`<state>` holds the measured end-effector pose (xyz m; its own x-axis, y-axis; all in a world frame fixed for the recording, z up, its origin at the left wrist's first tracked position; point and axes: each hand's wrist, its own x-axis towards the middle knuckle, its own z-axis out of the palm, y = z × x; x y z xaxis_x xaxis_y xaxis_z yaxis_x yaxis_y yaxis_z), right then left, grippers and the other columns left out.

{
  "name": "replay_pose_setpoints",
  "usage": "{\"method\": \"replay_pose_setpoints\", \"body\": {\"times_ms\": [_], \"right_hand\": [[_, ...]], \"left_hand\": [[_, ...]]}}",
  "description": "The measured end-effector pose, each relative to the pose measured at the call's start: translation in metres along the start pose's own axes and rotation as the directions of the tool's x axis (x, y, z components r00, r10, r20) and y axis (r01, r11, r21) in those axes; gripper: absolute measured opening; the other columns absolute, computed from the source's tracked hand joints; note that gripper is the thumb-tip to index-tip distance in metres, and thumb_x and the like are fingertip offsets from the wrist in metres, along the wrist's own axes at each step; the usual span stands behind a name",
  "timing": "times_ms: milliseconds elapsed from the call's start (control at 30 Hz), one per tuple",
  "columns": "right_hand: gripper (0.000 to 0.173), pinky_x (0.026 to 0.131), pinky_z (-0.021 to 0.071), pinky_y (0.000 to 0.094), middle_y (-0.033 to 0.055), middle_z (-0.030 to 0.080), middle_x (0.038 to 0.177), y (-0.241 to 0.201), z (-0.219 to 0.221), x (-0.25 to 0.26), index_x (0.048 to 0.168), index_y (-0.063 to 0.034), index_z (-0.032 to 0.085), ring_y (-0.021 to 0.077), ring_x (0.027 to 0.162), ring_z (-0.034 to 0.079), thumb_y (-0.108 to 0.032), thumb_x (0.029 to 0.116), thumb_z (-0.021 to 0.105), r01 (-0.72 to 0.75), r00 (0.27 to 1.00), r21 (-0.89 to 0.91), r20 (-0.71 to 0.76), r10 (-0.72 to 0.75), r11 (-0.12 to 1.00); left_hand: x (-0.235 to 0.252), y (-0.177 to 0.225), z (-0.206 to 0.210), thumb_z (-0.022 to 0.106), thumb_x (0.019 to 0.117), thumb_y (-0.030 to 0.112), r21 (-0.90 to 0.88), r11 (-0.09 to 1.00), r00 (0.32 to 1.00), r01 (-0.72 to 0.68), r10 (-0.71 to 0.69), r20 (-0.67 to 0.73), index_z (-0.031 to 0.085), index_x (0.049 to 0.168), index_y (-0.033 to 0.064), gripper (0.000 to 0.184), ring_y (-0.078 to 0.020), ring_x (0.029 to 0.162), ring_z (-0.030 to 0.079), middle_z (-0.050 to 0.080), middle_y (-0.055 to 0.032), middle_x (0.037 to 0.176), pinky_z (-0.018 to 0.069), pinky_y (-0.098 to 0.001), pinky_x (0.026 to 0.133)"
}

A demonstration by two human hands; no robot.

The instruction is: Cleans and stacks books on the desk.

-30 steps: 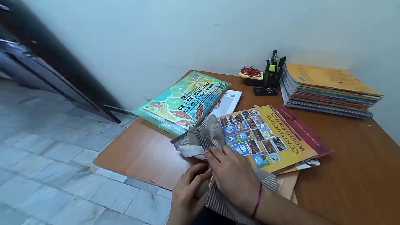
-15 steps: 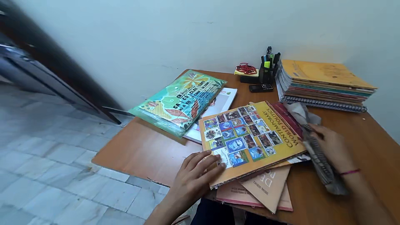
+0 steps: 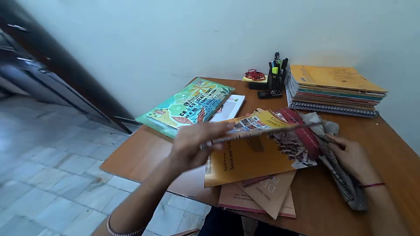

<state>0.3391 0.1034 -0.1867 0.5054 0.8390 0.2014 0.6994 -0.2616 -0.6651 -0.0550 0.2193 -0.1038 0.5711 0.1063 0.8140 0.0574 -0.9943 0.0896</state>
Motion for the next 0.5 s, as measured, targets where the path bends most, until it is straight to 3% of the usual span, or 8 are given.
{"method": "replay_pose_setpoints", "body": {"times_ms": [67, 167, 233, 300, 367, 433, 467, 500], "right_hand": [[0.029, 0.088, 0.0463, 0.0672, 0.0288, 0.071, 0.113, -0.002, -0.003, -0.002, 0.127, 0.0026, 0.070, 0.0455, 0.100, 0.067, 0.001, 0.1008, 0.059, -0.002, 1.000, 0.011, -0.003, 0.002, 1.000], [0.028, 0.089, 0.0452, 0.0680, 0.0303, 0.070, 0.114, -0.010, -0.008, -0.005, 0.127, 0.0038, 0.070, 0.0469, 0.103, 0.066, 0.000, 0.1019, 0.058, -0.023, 1.000, 0.004, 0.014, 0.023, 1.000], [0.029, 0.091, 0.0456, 0.0685, 0.0302, 0.070, 0.115, -0.010, -0.008, -0.005, 0.127, 0.0036, 0.070, 0.0474, 0.104, 0.067, 0.001, 0.1015, 0.058, 0.002, 1.000, -0.016, 0.007, -0.002, 1.000], [0.027, 0.090, 0.0468, 0.0677, 0.0299, 0.071, 0.113, -0.008, -0.008, -0.005, 0.124, 0.0046, 0.071, 0.0467, 0.103, 0.068, 0.001, 0.1011, 0.058, 0.012, 1.000, -0.030, 0.007, -0.012, 0.999], [0.018, 0.083, 0.0457, 0.0641, 0.0346, 0.067, 0.099, -0.005, -0.006, -0.009, 0.103, 0.0143, 0.070, 0.0463, 0.094, 0.064, -0.002, 0.0984, 0.063, -0.024, 1.000, -0.058, 0.009, 0.025, 0.998], [0.028, 0.093, 0.0485, 0.0590, 0.0404, 0.065, 0.108, 0.000, -0.006, -0.014, 0.107, 0.0221, 0.064, 0.0470, 0.103, 0.065, -0.002, 0.0940, 0.066, -0.075, 0.997, -0.108, 0.018, 0.077, 0.991], [0.027, 0.094, 0.0486, 0.0544, 0.0402, 0.064, 0.112, -0.005, -0.008, -0.015, 0.113, 0.0229, 0.062, 0.0444, 0.104, 0.064, 0.002, 0.0961, 0.061, -0.081, 0.997, -0.058, -0.005, 0.080, 0.995], [0.024, 0.093, 0.0489, 0.0565, 0.0370, 0.066, 0.111, -0.012, -0.010, -0.012, 0.118, 0.0177, 0.065, 0.0442, 0.102, 0.065, 0.002, 0.1002, 0.059, -0.084, 0.996, -0.020, -0.014, 0.084, 0.996]], "left_hand": [[0.032, -0.008, -0.011, 0.045, 0.1099, 0.034, -0.097, 0.995, 0.993, -0.006, -0.005, -0.116, 0.067, 0.125, 0.0144, 0.033, -0.0002, 0.115, 0.066, 0.073, 0.0076, 0.121, 0.0549, -0.0235, 0.100], [0.070, -0.013, -0.023, 0.048, 0.1087, 0.031, -0.118, 0.993, 0.951, 0.021, -0.057, -0.304, 0.070, 0.118, 0.0251, 0.024, 0.0071, 0.107, 0.066, 0.072, 0.0214, 0.116, 0.0554, -0.0167, 0.094], [0.084, -0.011, -0.024, 0.043, 0.1092, 0.020, -0.291, 0.940, 0.880, 0.176, -0.283, -0.381, 0.068, 0.111, 0.0221, 0.025, 0.0048, 0.099, 0.068, 0.073, 0.0198, 0.106, 0.0570, -0.0174, 0.088], [0.095, -0.005, -0.017, 0.030, 0.1110, 0.018, -0.586, 0.693, 0.691, 0.419, -0.663, -0.290, 0.063, 0.109, 0.0157, 0.033, -0.0012, 0.093, 0.070, 0.073, 0.0112, 0.097, 0.0596, -0.0222, 0.084], [0.098, -0.010, -0.005, 0.029, 0.1126, 0.031, -0.786, 0.281, 0.424, 0.550, -0.905, -0.027, 0.061, 0.111, 0.0133, 0.036, -0.0072, 0.087, 0.072, 0.073, 0.0030, 0.093, 0.0620, -0.0279, 0.077], [0.092, -0.025, 0.014, 0.035, 0.1110, 0.038, -0.787, -0.041, 0.199, 0.616, -0.958, 0.206, 0.062, 0.111, 0.0104, 0.039, -0.0114, 0.080, 0.072, 0.072, -0.0019, 0.088, 0.0624, -0.0315, 0.070], [0.085, -0.033, 0.026, 0.038, 0.1104, 0.038, -0.746, -0.133, 0.123, 0.652, -0.953, 0.277, 0.062, 0.112, 0.0091, 0.037, -0.0123, 0.077, 0.071, 0.071, -0.0031, 0.086, 0.0616, -0.0319, 0.068], [0.077, -0.040, 0.039, 0.039, 0.1102, 0.036, -0.701, -0.192, 0.074, 0.687, -0.941, 0.330, 0.061, 0.112, 0.0082, 0.036, -0.0125, 0.075, 0.070, 0.069, -0.0037, 0.085, 0.0602, -0.0316, 0.067]]}}
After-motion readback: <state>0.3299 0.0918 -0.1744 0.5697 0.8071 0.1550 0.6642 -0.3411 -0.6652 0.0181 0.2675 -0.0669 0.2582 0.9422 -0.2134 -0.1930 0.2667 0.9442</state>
